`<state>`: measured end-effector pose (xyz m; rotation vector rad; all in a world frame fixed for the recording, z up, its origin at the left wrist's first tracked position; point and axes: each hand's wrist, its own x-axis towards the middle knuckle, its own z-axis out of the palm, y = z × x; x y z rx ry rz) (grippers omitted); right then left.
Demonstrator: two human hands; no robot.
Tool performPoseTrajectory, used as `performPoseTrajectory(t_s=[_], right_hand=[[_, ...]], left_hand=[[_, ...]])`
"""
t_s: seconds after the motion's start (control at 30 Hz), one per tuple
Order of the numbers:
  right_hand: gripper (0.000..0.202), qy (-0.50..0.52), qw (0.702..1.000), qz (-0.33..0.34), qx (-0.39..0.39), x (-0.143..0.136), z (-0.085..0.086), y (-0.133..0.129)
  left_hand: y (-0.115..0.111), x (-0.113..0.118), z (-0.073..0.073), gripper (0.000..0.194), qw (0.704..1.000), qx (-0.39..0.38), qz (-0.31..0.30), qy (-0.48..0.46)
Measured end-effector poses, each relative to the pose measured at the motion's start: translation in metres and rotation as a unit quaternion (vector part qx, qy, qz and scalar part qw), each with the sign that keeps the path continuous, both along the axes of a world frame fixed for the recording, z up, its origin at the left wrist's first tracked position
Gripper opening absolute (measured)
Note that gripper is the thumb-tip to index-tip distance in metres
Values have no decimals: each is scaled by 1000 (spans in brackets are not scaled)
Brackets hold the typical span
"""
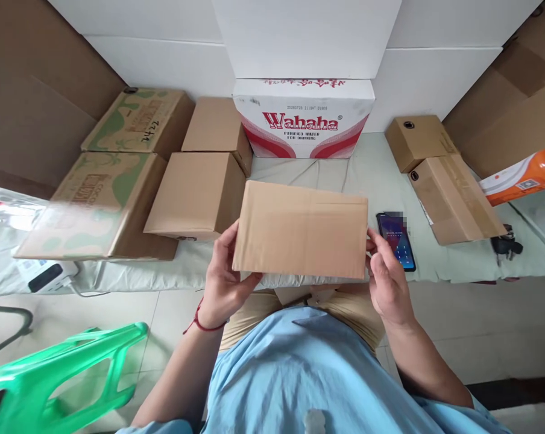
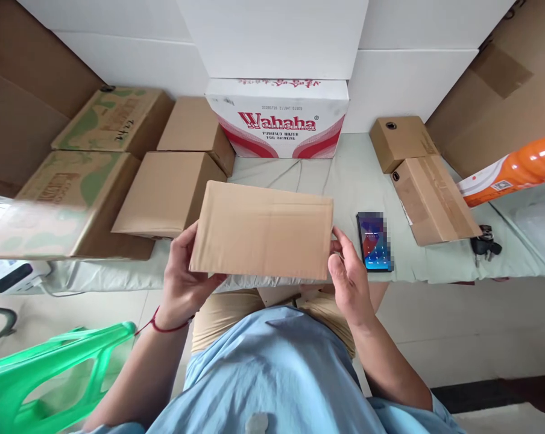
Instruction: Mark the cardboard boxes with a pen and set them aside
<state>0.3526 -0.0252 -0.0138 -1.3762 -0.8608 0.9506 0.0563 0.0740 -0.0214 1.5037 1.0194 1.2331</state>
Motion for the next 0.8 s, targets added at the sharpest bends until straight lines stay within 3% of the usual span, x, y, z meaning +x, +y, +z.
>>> performPoseTrajectory(t_s=[0.2, 0.3, 0.57, 0.8], right_hand=[[51, 43, 997, 1, -65, -6, -15, 7], [50, 52, 996, 11, -69, -7, -24, 3], [44, 54, 997, -59, -17, -5, -43, 4], [45, 121, 987, -105, 14, -7, -48, 13]], left_hand=[[-8, 1, 38, 90, 998, 5, -69, 5], [-13, -1, 49, 92, 993, 8, -117, 1], [-23, 4, 32, 58, 993, 103, -50, -10], [-28, 19, 38, 38, 989, 125, -80, 21]])
